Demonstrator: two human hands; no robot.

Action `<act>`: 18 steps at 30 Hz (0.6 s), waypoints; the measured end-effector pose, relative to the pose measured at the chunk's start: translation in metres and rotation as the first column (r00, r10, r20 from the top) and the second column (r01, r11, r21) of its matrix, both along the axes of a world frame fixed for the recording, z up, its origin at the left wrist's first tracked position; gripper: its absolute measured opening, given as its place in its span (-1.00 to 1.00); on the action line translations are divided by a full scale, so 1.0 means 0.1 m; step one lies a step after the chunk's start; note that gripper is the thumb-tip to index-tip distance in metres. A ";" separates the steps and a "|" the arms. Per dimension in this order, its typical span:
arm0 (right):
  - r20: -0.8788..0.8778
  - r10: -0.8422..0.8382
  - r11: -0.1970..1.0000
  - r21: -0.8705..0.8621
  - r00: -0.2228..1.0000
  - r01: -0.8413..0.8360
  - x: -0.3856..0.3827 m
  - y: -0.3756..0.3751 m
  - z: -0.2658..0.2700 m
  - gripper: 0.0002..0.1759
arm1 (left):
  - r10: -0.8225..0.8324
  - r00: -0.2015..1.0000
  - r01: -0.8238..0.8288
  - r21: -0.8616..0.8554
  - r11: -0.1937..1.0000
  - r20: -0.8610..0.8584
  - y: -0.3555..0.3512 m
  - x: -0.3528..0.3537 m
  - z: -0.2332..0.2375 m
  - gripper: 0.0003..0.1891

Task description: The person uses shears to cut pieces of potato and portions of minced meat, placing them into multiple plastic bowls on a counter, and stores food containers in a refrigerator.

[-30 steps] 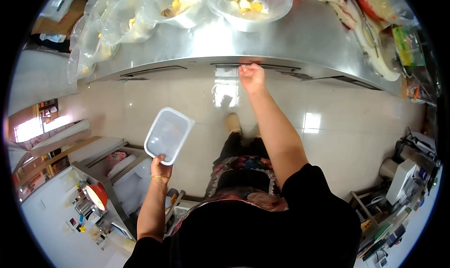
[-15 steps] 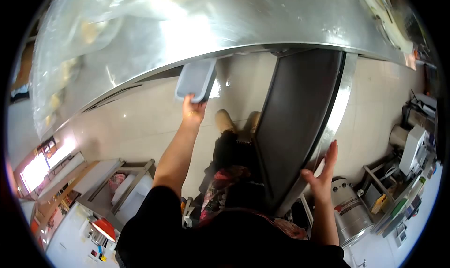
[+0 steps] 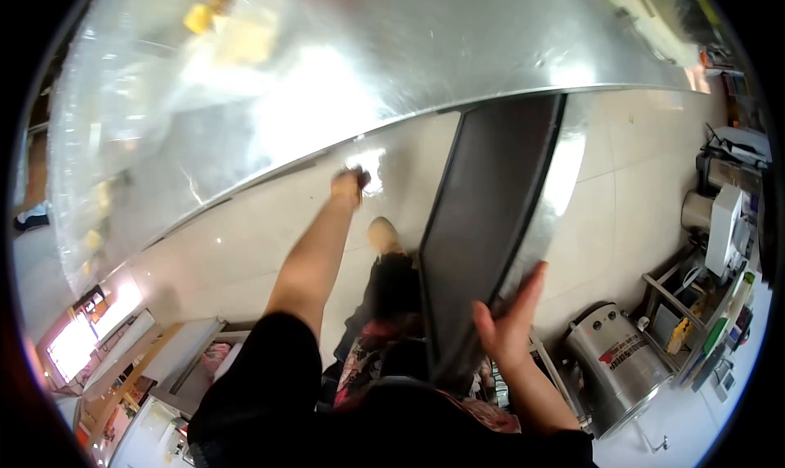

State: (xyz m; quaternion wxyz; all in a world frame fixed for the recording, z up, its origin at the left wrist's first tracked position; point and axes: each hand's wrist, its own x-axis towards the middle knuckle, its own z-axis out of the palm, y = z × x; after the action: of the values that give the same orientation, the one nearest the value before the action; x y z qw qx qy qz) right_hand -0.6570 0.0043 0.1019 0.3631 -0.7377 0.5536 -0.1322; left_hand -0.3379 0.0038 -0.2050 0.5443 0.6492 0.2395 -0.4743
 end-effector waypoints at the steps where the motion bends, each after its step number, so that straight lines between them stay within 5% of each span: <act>1: -0.072 0.042 0.998 -0.045 0.996 -0.046 0.16 0.01 0.04 0.14 | -0.050 0.998 0.049 -0.031 0.998 -0.047 0.31 -0.09 0.45 -0.80; 3: -0.152 0.056 0.994 -0.085 0.987 -0.069 0.59 0.03 0.14 0.11 | -0.051 0.997 0.045 -0.090 0.995 -0.060 1.08 -0.10 0.99 -0.82; 6: -0.036 -0.013 0.994 -0.110 0.999 0.009 1.17 0.05 0.19 0.04 | -0.082 0.994 0.073 0.110 0.991 0.077 2.08 0.10 2.00 -0.80; 10: 0.045 0.039 0.992 -0.122 0.998 -0.033 1.53 -0.20 0.49 -0.09 | -0.068 0.993 0.030 0.342 0.939 0.098 3.35 0.58 2.65 -0.77; 11: 0.250 0.073 0.961 -0.277 0.965 -0.001 1.54 -0.46 0.68 -0.24 | -0.024 0.993 -0.010 0.284 0.959 0.114 3.66 0.69 2.71 -0.79; 13: 0.175 0.242 0.844 -0.523 0.954 -0.118 1.59 -1.28 0.78 -0.42 | 0.048 0.985 -0.085 0.226 0.970 0.165 3.89 0.67 2.96 -0.85; 14: 0.264 0.200 0.910 -0.406 0.943 -0.079 1.67 -1.76 0.93 -0.55 | 0.073 0.976 -0.119 0.219 0.968 0.208 3.86 0.61 3.17 -0.90; 15: 0.259 0.189 0.878 -0.477 0.947 -0.044 1.78 -2.24 1.05 -0.53 | 0.093 0.980 -0.119 0.136 0.984 0.178 3.96 0.57 3.14 -0.92; 18: -0.046 0.232 0.730 -0.652 0.972 -0.205 2.18 -3.57 1.03 -0.46 | 0.266 0.960 -0.258 -0.090 0.962 0.085 4.10 0.35 3.07 -0.88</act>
State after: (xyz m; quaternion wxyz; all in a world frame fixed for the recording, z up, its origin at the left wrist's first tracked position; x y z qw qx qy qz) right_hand -0.4390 -0.3530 0.2045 0.1067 -0.8748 0.3751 -0.2875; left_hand -0.3025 0.4134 0.1016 0.6381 0.6121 0.2781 -0.3752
